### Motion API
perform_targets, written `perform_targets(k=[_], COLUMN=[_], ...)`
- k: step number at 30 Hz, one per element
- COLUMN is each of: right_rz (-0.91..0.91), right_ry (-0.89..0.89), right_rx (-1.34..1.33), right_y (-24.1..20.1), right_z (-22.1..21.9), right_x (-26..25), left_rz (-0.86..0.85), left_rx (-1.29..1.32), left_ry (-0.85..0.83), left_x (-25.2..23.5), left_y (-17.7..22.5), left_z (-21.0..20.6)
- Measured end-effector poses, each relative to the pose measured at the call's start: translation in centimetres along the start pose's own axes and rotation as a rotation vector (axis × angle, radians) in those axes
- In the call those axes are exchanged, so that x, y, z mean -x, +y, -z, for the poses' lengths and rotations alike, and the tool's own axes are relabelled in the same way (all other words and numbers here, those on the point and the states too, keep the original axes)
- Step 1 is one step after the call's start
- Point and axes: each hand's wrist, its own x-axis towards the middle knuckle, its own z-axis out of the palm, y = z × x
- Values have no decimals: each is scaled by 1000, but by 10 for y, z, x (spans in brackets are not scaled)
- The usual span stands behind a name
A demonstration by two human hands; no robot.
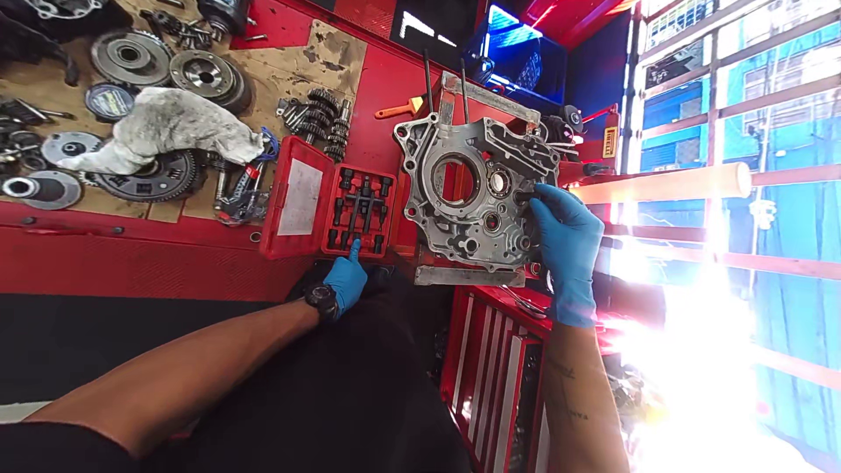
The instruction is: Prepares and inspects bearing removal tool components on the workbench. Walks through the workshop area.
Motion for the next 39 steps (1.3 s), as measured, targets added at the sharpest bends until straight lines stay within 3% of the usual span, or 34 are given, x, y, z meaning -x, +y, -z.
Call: perform_targets(k=[11, 19, 26, 39], right_rz=[127, 184, 238, 40], right_ry=[-92, -183, -198, -375], right_rx=[129, 370, 291, 340], right_y=[-5, -16, -2, -14], right_z=[6, 9, 5, 8], right_x=[-8, -19, -18, -39], left_rz=[4, 8, -7, 6], left_rx=[-17, -49, -111, -108], left_ry=[-6, 1, -4, -16], left_x=[-2, 0, -2, -4], left_y=[1, 3, 3, 5], left_z=[-2, -1, -3, -2])
